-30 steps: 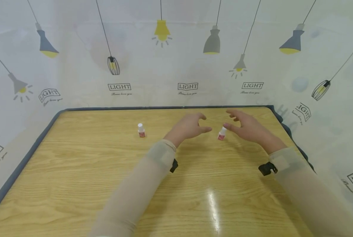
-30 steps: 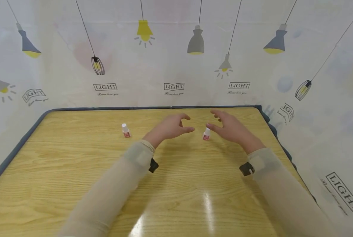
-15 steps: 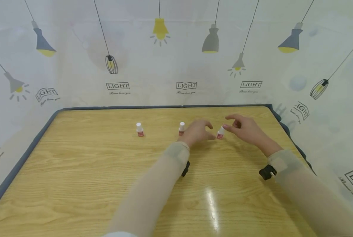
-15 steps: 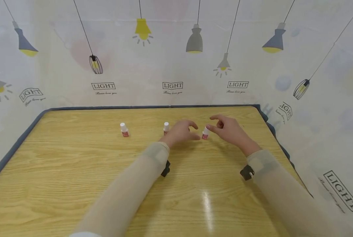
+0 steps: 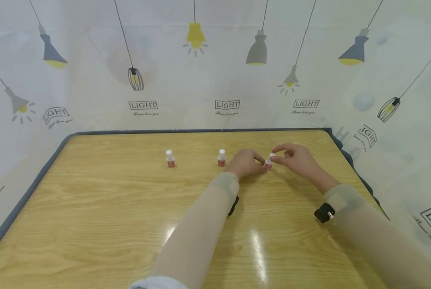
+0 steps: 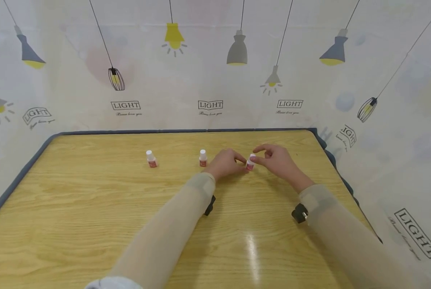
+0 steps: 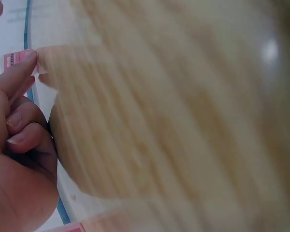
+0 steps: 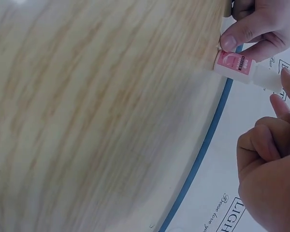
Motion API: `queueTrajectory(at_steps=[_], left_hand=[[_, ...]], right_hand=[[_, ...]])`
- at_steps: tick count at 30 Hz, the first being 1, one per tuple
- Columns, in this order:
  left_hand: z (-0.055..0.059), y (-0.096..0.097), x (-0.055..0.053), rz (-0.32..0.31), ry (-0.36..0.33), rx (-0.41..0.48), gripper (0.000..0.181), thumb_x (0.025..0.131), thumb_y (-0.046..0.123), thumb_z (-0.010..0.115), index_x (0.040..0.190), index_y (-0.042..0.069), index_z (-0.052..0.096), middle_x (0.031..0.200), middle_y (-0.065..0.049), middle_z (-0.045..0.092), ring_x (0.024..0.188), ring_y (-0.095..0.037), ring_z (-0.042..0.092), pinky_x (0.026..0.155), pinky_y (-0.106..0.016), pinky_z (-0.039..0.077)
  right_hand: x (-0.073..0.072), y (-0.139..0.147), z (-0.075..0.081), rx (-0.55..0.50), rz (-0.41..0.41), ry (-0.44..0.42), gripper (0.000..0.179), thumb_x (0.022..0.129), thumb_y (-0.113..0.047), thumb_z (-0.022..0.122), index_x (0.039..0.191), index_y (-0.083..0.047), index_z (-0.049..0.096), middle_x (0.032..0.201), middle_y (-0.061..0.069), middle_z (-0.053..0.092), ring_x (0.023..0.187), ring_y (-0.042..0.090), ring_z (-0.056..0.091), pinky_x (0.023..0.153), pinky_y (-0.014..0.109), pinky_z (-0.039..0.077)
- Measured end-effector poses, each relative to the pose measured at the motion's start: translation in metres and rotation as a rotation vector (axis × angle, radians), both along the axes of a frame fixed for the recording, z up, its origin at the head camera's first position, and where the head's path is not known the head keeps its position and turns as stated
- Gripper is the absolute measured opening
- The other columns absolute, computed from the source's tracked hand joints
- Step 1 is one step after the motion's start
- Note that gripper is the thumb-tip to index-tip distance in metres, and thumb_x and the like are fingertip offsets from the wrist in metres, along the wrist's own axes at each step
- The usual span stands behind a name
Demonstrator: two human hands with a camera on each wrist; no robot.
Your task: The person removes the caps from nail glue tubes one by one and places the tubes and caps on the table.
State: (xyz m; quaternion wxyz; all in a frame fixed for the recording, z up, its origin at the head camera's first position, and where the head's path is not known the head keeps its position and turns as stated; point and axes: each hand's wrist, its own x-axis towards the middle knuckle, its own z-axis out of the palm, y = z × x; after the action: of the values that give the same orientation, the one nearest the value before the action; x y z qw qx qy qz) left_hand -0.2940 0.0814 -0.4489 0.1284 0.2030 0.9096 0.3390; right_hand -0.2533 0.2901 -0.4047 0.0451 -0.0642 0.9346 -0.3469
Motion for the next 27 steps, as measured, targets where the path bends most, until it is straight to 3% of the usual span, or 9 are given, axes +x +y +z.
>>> queueTrajectory(at_steps=[7,15,20,27], left_hand=[[-0.008,0.000,-0.008,-0.010,0.011,0.009,0.031,0.090,0.047,0.085,0.114,0.027,0.085,0.124,0.006,0.079,0.127,-0.019,0.068,0.110,-0.037,0.053],[-0.003,0.000,-0.004,-0.025,-0.041,0.000,0.035,0.093,0.047,0.082,0.122,0.027,0.082,0.132,0.005,0.077,0.133,-0.021,0.065,0.113,-0.037,0.052],[-0.003,0.001,-0.006,-0.035,-0.052,-0.018,0.037,0.094,0.047,0.081,0.126,0.028,0.080,0.137,0.005,0.074,0.137,-0.020,0.063,0.115,-0.038,0.050],[-0.011,-0.001,-0.013,-0.047,-0.033,-0.011,0.037,0.093,0.050,0.081,0.124,0.030,0.081,0.134,0.005,0.075,0.133,-0.020,0.065,0.113,-0.037,0.051]], right_hand=[[0.001,-0.004,-0.002,0.017,-0.033,0.011,0.045,0.096,-0.049,0.078,0.123,-0.013,0.075,0.063,-0.005,0.038,0.056,0.013,0.032,0.052,0.028,0.030],[0.002,-0.003,-0.013,-0.012,-0.025,0.077,0.039,0.096,-0.046,0.080,0.116,-0.013,0.076,0.061,-0.005,0.039,0.055,0.011,0.033,0.051,0.028,0.029],[0.003,-0.004,-0.015,-0.029,-0.002,0.117,0.038,0.098,-0.040,0.079,0.120,-0.009,0.078,0.061,-0.008,0.036,0.056,0.009,0.032,0.054,0.028,0.029],[0.002,-0.005,-0.015,-0.022,0.040,0.121,0.038,0.100,-0.037,0.077,0.124,-0.008,0.078,0.058,-0.009,0.031,0.054,0.008,0.027,0.054,0.027,0.028]])
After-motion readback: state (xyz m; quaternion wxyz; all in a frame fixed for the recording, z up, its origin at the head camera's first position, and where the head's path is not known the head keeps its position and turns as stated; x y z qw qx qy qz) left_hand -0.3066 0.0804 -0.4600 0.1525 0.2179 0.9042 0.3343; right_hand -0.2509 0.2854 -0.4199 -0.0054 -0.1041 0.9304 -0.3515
